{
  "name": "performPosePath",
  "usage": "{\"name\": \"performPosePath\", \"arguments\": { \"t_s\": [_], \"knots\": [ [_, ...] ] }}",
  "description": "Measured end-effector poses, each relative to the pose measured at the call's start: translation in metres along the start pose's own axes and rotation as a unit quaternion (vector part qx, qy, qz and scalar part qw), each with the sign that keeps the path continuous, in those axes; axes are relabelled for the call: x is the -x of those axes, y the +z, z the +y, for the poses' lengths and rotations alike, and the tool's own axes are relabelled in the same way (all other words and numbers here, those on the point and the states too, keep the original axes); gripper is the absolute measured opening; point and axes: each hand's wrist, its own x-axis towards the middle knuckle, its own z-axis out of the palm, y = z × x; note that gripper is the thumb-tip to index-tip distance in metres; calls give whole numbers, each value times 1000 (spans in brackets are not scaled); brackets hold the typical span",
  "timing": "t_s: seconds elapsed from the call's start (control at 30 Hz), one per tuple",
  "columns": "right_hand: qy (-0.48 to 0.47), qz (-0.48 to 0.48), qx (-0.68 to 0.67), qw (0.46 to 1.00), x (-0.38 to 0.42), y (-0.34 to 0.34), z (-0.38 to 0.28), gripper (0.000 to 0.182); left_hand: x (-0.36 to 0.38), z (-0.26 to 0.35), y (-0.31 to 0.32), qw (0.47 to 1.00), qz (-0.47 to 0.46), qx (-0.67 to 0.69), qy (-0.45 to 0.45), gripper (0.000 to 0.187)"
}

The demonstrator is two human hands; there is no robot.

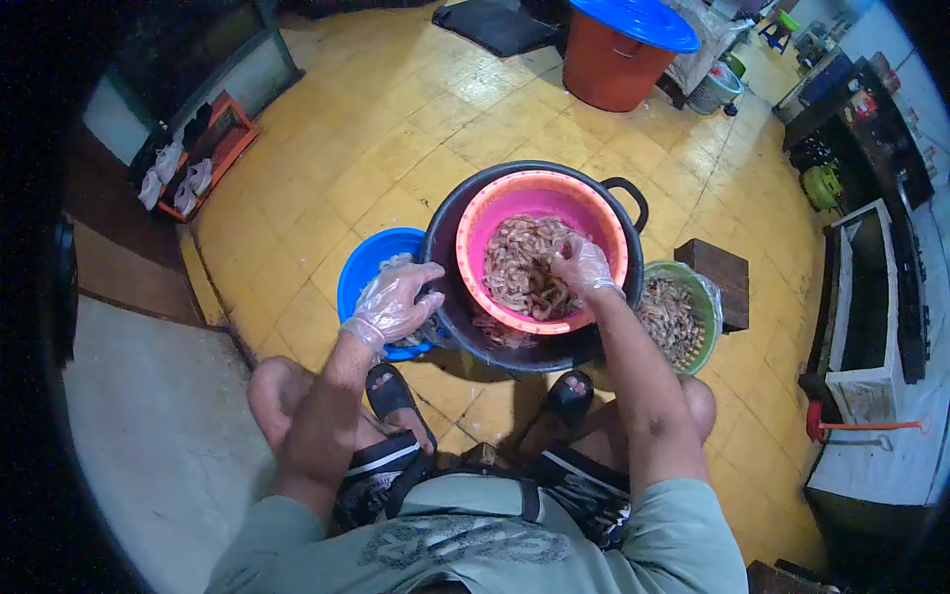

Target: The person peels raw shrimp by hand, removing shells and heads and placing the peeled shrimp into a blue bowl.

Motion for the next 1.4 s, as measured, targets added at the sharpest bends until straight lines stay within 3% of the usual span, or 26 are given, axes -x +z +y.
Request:
{"name": "performPosePath", "arguments": {
  "t_s": [0.1, 0.2, 0.27, 0.33, 0.4, 0.6, 0.73, 0.8, 0.83, 0.87, 0.93, 1.07, 1.13, 1.2, 1.23, 1.3, 1.4],
  "knots": [
    [21, 2, -177, 984, 18, -17, 1, 22, 2, 10, 4, 998, 33, 9, 61, 37],
    [12, 57, -102, 993, 24, -23, 11, 25, 4, 27, 1, 996, 40, 33, 75, 37],
    [27, 96, -85, 991, 45, -35, -11, 23, 4, 37, -2, 989, 102, 34, 106, 33],
    [-4, 95, -278, 956, 52, -35, -9, 24, 6, 42, -1, 986, 109, 76, 104, 31],
    [-19, 104, -283, 953, 55, -35, -3, 28, 7, 44, 2, 981, 116, 117, 100, 29],
    [-35, 36, -376, 925, 96, -35, -29, 26, 4, 46, 34, 963, 104, 234, 87, 19],
    [-83, -43, -477, 874, 99, -20, -45, 25, 1, 43, 54, 923, 52, 379, 46, 31],
    [-137, -93, -494, 854, 99, -16, -61, 23, 5, 62, 39, 795, -61, 599, -81, 44],
    [-131, -122, -570, 802, 105, -13, -71, 22, 3, 58, 46, 763, -75, 636, -87, 54],
    [-131, -127, -569, 802, 105, -8, -73, 22, 2, 57, 51, 763, -71, 636, -89, 54],
    [-193, -124, -539, 811, 100, 3, -70, 19, 0, 61, 51, 690, -96, 717, -37, 54],
    [-182, -102, -431, 878, 105, 4, -79, 20, 4, 72, 44, 720, -110, 685, -26, 52],
    [-188, -123, -435, 872, 105, 4, -76, 23, 3, 69, 52, 720, -97, 686, -43, 49],
    [-140, -178, -479, 848, 106, 1, -73, 26, 2, 62, 57, 771, -90, 630, -25, 43],
    [-139, -178, -480, 848, 105, -3, -70, 26, 3, 60, 57, 771, -91, 630, -26, 43],
    [-46, -214, -501, 837, 102, -15, -68, 29, 4, 57, 55, 864, -36, 495, -81, 36],
    [-81, -198, -427, 879, 111, -22, -75, 32, 7, 55, 61, 896, 27, 437, -69, 33]
  ]
}}
